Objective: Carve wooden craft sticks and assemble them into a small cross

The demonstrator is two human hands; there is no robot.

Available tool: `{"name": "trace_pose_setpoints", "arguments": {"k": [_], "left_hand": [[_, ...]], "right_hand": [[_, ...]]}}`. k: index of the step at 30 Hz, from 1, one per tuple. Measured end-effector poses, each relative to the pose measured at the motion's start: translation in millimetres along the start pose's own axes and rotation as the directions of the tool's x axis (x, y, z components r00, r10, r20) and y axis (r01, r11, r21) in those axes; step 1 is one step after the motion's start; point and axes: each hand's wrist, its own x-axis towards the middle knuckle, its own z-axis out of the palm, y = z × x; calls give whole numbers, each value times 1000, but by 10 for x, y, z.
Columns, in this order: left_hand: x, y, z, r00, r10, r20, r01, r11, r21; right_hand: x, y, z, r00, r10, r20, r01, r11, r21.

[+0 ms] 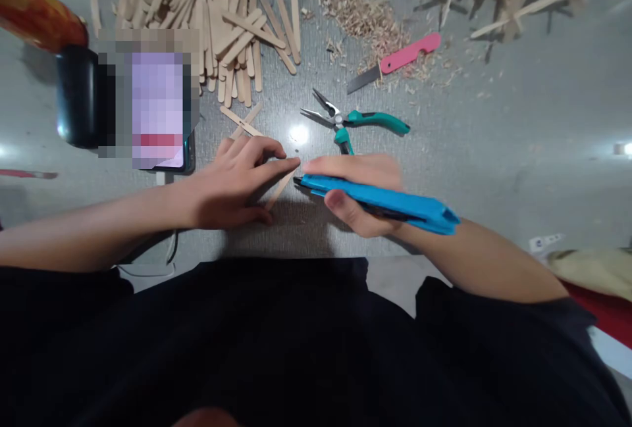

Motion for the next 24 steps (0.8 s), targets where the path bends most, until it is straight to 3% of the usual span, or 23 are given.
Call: {"name": "trace_pose_setpoints", "arguments": {"k": [3,6,14,24], "left_hand": [[15,-22,-2,1000,19,-5,-19,1000,-23],[20,-25,-10,999,34,-3,-34,999,-40],[30,-16,28,999,33,-22,-34,999,-9],[26,26,34,996,57,-66,-53,997,60]], "right_hand": [[112,-6,42,978,-202,42,201,979,29],[189,29,88,954,-281,106,277,960,48],[170,85,207,970,-243,14,243,969,-39],[141,97,255,976,-215,-14,215,976,-36]]}}
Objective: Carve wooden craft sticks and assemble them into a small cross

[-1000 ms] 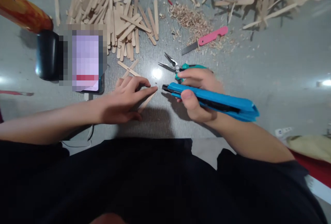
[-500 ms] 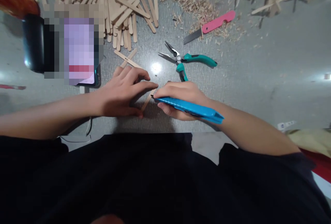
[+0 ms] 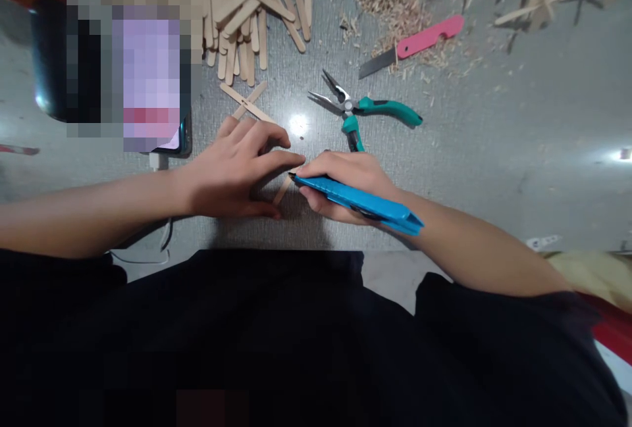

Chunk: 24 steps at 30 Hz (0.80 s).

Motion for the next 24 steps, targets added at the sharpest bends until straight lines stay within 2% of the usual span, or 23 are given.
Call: {"name": "trace_pose_setpoints", "arguments": {"k": [8,15,24], "left_hand": [[-9,-9,35,1000,11,-19,-12,1000,-29],[-5,-17,30,999,33,-24,-33,999,29],[-15,-8,23,1000,6,-22,-7,999,-50]], "right_hand": [[12,-5,-18,998,-48,51,49,999,-16],[13,-19,-18,995,-56,86,64,994,-90],[24,-36,-25,994,-50,94,60,993,-103]]}}
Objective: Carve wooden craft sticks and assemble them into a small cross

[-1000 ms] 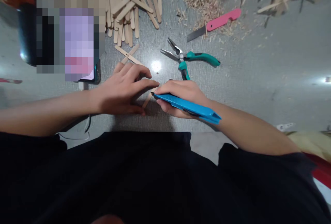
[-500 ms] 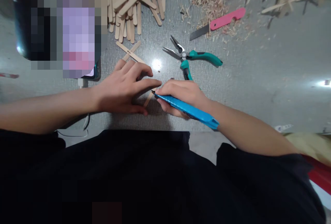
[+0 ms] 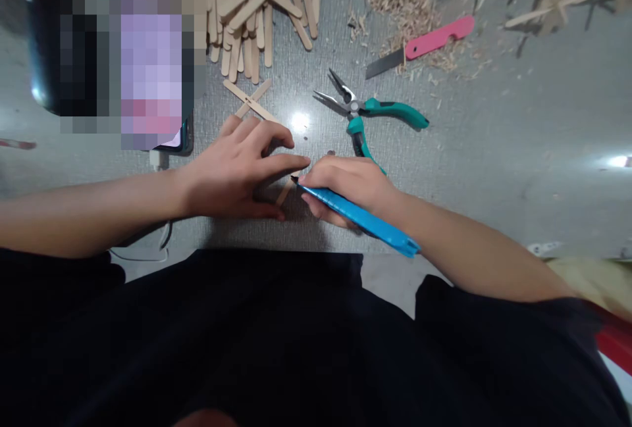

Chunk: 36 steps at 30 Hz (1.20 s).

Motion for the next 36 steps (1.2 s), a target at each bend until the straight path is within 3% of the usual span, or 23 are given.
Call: {"name": "trace_pose_setpoints", "arguments": {"k": [13,19,24,30,34,36], "left_hand": [[0,35,-3,1000,-26,-2,26,999,19],[-8,34,-6,999,-54,7,54,998,-10],[-9,36,-12,999,-44,5,44,999,-10],[-5,31,-5,997,-68,22,69,997,-19],[7,19,-1,997,-72,28,73,996,-51],[13,10,2,997,-70,22,71,996,-58]], "right_hand": [[-4,-35,-24,998,-13,55,20,993,-119],[9,-24,-14,999,-42,-18,39,989,-145],[-41,10,-33,998,-16,57,24,990,-136],[-58,49,-36,997,-40,69,47,995,-91],[-90,59,-40,995,-1,104,6,998,-55],[-113,69,-42,987,113,117,-112,994,-16]]}}
